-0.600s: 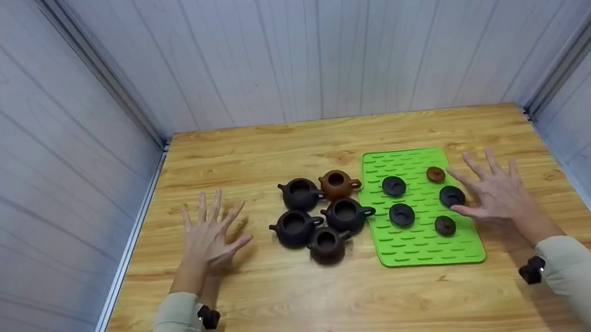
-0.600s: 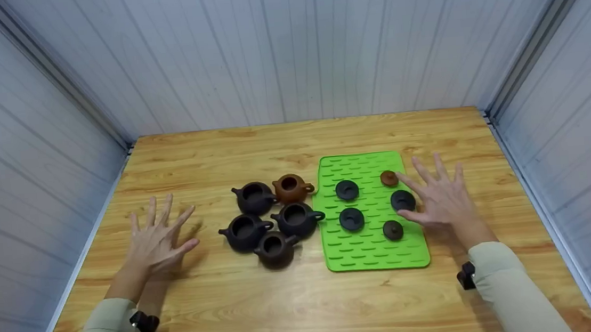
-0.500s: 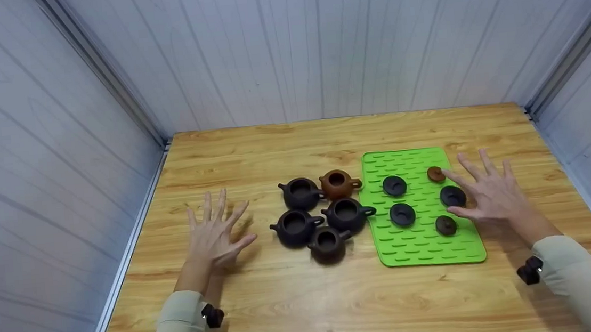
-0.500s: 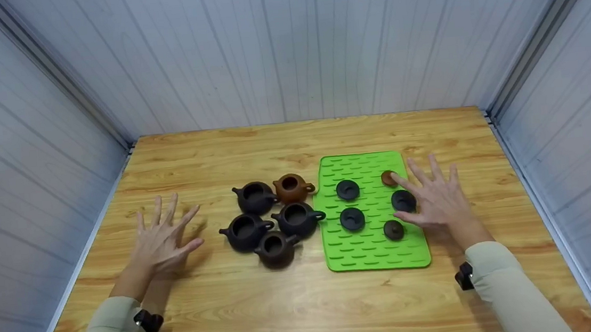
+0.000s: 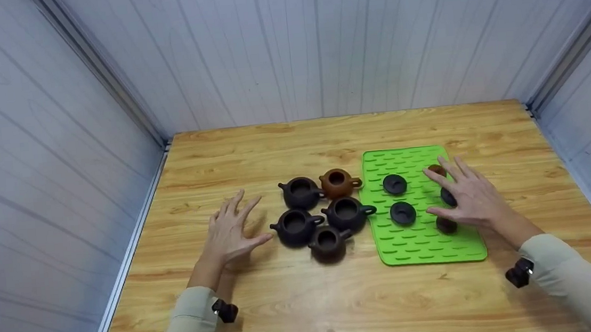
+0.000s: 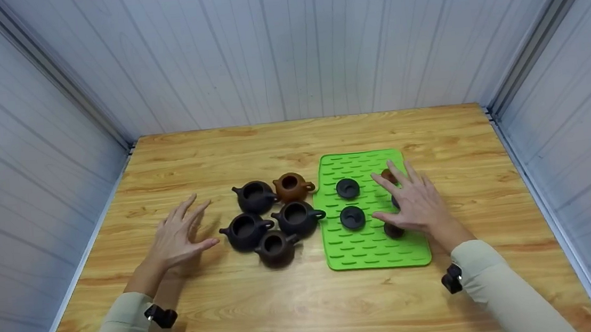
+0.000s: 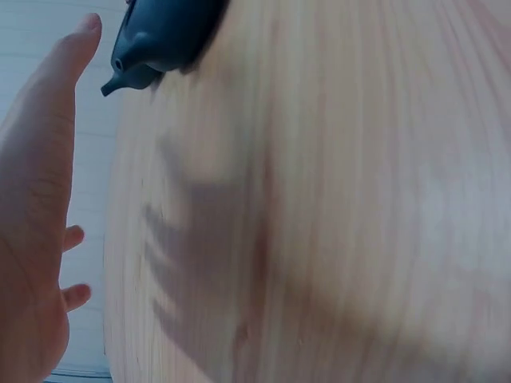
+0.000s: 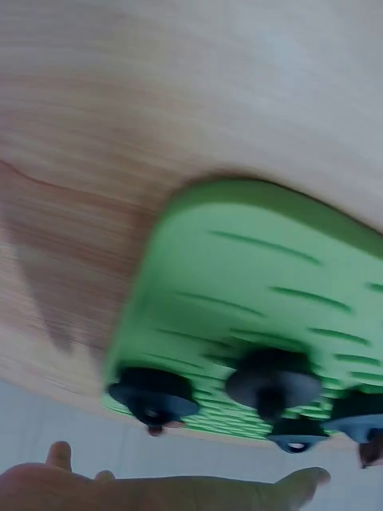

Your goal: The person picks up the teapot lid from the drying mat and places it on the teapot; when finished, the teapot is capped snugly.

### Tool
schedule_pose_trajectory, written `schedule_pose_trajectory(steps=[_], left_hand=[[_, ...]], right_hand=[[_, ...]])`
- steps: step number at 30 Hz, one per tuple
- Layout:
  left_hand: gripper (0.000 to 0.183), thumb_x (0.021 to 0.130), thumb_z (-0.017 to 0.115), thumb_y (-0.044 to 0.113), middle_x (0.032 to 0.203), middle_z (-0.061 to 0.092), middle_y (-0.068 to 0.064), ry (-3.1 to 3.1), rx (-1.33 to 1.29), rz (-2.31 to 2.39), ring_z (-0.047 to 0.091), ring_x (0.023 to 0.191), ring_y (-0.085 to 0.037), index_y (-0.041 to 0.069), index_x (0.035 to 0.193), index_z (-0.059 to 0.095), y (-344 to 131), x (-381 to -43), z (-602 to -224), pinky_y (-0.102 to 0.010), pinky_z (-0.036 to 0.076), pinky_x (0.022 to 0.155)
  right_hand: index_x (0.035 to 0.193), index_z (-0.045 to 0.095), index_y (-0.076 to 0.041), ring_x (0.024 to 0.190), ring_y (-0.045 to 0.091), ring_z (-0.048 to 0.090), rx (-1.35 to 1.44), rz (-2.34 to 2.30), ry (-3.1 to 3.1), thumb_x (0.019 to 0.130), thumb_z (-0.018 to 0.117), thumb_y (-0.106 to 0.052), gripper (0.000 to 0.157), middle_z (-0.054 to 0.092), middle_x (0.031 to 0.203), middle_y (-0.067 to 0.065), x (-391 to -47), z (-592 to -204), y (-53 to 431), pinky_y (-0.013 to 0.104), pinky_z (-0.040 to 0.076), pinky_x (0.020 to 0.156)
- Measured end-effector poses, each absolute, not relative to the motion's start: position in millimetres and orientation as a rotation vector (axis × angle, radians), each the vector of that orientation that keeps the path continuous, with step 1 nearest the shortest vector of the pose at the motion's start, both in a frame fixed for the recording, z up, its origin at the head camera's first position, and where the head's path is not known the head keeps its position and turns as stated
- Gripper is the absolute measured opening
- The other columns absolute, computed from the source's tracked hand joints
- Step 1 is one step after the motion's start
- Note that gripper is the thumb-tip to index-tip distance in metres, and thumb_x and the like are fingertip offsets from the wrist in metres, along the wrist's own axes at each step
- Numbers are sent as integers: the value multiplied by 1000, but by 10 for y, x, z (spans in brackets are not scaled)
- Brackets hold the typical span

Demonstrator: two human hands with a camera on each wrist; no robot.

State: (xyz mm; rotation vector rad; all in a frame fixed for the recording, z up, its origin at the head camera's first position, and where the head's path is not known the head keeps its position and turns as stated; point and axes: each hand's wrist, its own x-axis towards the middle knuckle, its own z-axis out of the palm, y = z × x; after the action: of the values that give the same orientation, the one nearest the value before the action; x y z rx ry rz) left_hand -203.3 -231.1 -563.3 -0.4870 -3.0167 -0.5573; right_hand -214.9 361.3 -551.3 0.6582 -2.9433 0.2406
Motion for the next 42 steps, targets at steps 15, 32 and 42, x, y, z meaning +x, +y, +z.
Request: schedule_pose_trajectory(steps=[15, 32, 42], left_hand=[[103, 83, 93, 58, 177, 44, -24, -2828, -629, -971, 49, 158, -52, 26, 171, 50, -2108, -2080, -5674, -81, 44, 120], [98, 83, 100, 41, 173, 48, -24, -2812, -603, -1268, 53, 155, -49, 16, 167, 56, -1926, -2097, -5848, -72, 44, 126], [81, 85, 101, 15, 166, 55, -26, -2745, -560, -1644, 75, 126, -45, 2, 156, 64, -1899, -2116, -5950, -54, 59, 113]], right_hand=[[174, 45, -20, 161, 59, 42, 681, 546, -2958, 103, 81, -49, 84, 36, 183, 22, -2045, -5421, 3116, 85, 49, 109], [174, 44, -22, 159, 58, 42, 631, 769, -2968, 106, 81, -42, 80, 40, 178, 23, -1984, -5433, 2966, 85, 48, 109], [167, 54, -11, 135, 48, 59, 563, 1053, -2895, 104, 84, -26, 72, 54, 157, 26, -1929, -5562, 2904, 66, 53, 106]])
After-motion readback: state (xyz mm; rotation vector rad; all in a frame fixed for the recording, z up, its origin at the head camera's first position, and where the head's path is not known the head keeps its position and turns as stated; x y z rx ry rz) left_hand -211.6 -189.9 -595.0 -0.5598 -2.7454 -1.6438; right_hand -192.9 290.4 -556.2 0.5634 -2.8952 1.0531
